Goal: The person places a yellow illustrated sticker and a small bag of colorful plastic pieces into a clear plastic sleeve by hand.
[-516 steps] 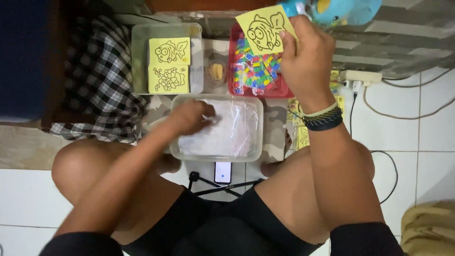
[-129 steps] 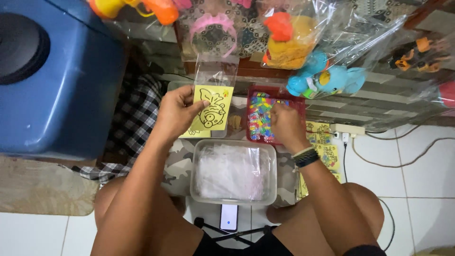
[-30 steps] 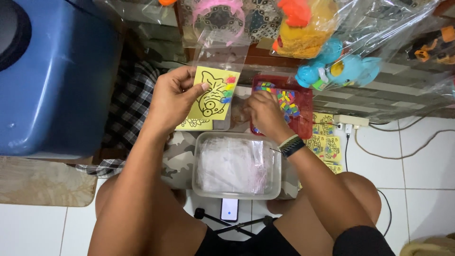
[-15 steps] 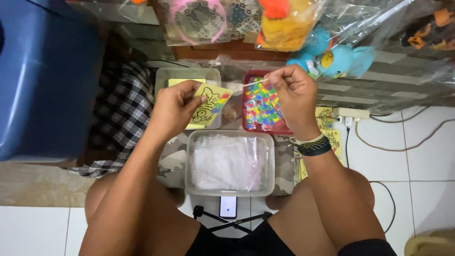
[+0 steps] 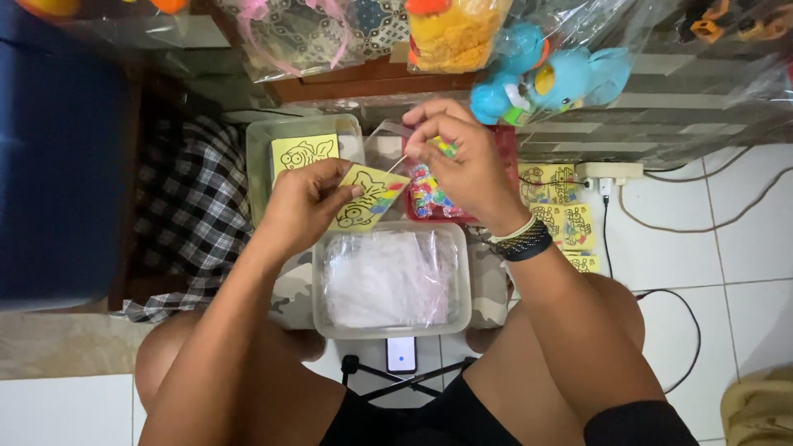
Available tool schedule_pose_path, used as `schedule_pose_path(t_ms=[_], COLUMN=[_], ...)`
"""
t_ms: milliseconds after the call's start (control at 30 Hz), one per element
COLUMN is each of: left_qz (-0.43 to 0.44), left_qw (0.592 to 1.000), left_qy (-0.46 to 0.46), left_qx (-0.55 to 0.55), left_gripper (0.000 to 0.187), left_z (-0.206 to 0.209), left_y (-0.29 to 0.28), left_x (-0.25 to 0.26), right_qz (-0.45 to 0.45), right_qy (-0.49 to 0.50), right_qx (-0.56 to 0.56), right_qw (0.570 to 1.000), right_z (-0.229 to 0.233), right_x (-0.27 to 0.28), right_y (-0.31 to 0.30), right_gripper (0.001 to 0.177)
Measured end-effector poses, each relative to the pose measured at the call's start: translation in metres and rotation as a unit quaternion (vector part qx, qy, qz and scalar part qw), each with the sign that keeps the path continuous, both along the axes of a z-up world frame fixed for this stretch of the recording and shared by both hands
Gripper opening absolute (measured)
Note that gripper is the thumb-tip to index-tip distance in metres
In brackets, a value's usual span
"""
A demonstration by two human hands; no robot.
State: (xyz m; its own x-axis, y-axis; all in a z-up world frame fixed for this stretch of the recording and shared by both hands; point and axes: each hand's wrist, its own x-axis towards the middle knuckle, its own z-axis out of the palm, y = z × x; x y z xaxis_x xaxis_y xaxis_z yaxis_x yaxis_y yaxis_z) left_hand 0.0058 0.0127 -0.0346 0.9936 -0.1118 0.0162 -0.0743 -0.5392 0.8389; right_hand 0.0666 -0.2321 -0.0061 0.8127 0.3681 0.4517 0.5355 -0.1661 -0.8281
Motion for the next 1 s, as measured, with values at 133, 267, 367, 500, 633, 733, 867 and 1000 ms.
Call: schedule_pose_path(t_ms=[133, 267, 367, 500, 633, 733, 867, 1000], left_qz=[-0.014, -0.021, -0.019, -0.001, -0.002, -0.014, 0.015, 0.065], left_qw=[0.999, 0.991, 0.986, 0.956, 0.952, 0.943, 0.949, 0.952], left_qy=[0.011, 0.046, 0.039, 0.057, 0.044, 0.046, -0.013, -0.015], left_qx=[-0.051, -0.127, -0.163, -0.287, -0.302, -0.328, -0.316, -0.298], left_gripper=[0.019, 0.019, 0.021, 0.021, 0.027, 0.028, 0.024, 0.013], left_z=[0.006, 0.008, 0.008, 0.014, 0.013, 0.003, 0.014, 0.010], left_y=[-0.006, -0.011, -0.010, -0.009, -0.011, -0.013, -0.021, -0.024], left_x=[-0.004, -0.005, -0.004, -0.002, -0.002, -0.002, -0.006, -0.006], right_qz=[0.024, 0.034, 0.027, 0.050, -0.008, -0.031, -0.043, -0.027], right_qy=[0.017, 0.037, 0.017, 0.187, 0.232, 0.208, 0.201, 0.212], right_qx=[-0.040, -0.063, -0.003, 0.172, 0.128, 0.104, 0.090, 0.091], right_qw=[0.999, 0.997, 0.999, 0.966, 0.964, 0.972, 0.974, 0.973], right_z=[-0.008, -0.002, 0.000, 0.005, -0.003, -0.011, -0.014, -0.018], right_x=[-0.003, -0.014, -0.010, -0.003, -0.016, -0.018, -0.021, -0.025], right_y=[0.004, 0.014, 0.012, -0.003, 0.008, 0.010, 0.015, 0.024], right_gripper=[0.010, 0.007, 0.009, 0.070, 0.034, 0.015, 0.010, 0.008])
